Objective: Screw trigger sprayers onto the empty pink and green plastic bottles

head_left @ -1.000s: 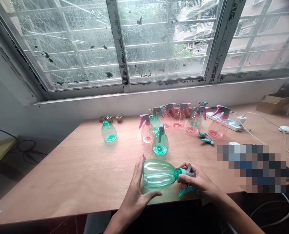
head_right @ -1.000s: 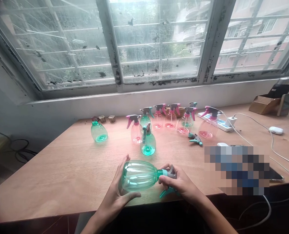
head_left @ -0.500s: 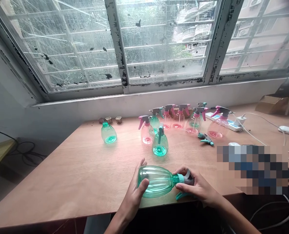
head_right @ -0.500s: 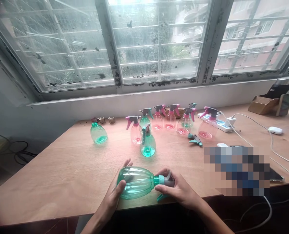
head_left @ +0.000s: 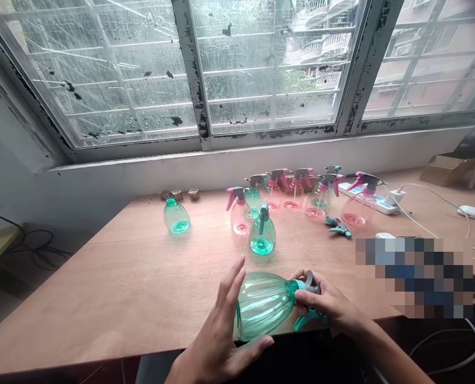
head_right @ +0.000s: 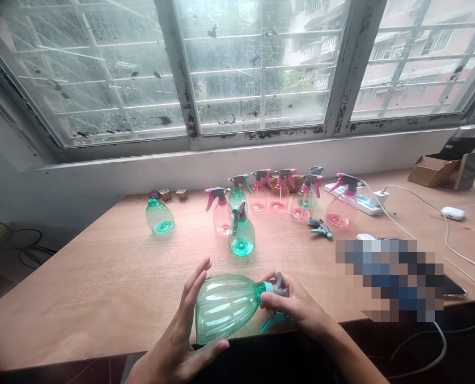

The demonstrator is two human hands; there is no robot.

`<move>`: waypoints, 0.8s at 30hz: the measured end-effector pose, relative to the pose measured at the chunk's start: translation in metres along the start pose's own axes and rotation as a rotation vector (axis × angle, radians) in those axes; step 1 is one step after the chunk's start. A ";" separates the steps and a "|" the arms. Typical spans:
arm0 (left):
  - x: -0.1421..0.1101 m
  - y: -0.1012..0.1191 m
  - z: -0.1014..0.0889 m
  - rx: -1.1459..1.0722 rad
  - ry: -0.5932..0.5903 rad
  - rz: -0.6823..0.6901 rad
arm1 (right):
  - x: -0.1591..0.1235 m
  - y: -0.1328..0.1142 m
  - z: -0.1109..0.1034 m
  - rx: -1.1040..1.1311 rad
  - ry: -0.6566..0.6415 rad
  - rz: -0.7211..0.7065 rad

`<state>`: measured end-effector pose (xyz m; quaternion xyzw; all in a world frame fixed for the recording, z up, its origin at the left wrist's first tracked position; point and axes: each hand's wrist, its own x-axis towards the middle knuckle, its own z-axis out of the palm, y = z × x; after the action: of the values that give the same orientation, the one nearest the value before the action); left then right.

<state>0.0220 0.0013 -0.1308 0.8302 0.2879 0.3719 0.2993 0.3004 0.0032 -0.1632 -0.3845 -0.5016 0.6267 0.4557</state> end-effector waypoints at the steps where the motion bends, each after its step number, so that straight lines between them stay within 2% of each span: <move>1: 0.001 0.003 0.000 -0.023 0.022 -0.002 | -0.001 0.001 0.002 -0.002 0.006 -0.010; 3: 0.005 0.008 0.000 -0.135 0.114 -0.083 | -0.003 0.001 0.005 -0.023 0.037 -0.059; 6: 0.023 0.015 0.000 -0.389 0.267 -0.358 | -0.003 -0.004 0.008 -0.161 0.115 -0.199; 8: 0.041 0.020 -0.003 -0.548 0.331 -0.511 | 0.002 -0.016 0.009 -0.322 0.159 -0.322; 10: 0.057 0.028 -0.010 -0.646 0.406 -0.534 | 0.012 -0.035 0.011 -0.474 0.189 -0.444; 12: 0.067 0.039 -0.018 -0.566 0.487 -0.457 | 0.023 -0.057 0.015 -0.474 0.177 -0.503; 13: 0.068 0.046 -0.022 -0.457 0.544 -0.359 | 0.029 -0.067 0.017 -0.406 0.148 -0.480; 16: 0.060 0.065 -0.034 -0.024 0.647 0.144 | 0.040 -0.091 0.024 -0.142 -0.017 -0.368; 18: 0.052 0.075 -0.041 0.172 0.629 0.366 | 0.043 -0.098 0.029 -0.028 -0.140 -0.309; 19: 0.050 0.077 -0.045 0.220 0.617 0.411 | 0.043 -0.099 0.031 0.009 -0.188 -0.289; 21: 0.050 0.077 -0.051 0.207 0.606 0.396 | 0.043 -0.098 0.037 0.047 -0.228 -0.266; 23: 0.057 0.069 -0.057 0.069 0.640 0.321 | 0.043 -0.095 0.045 0.050 -0.173 -0.283; 24: 0.062 0.064 -0.060 -0.038 0.698 0.243 | 0.043 -0.093 0.048 0.035 -0.128 -0.307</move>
<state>0.0258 0.0200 -0.0249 0.6757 0.2649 0.6709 0.1522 0.2596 0.0388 -0.0634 -0.2544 -0.5715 0.5817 0.5199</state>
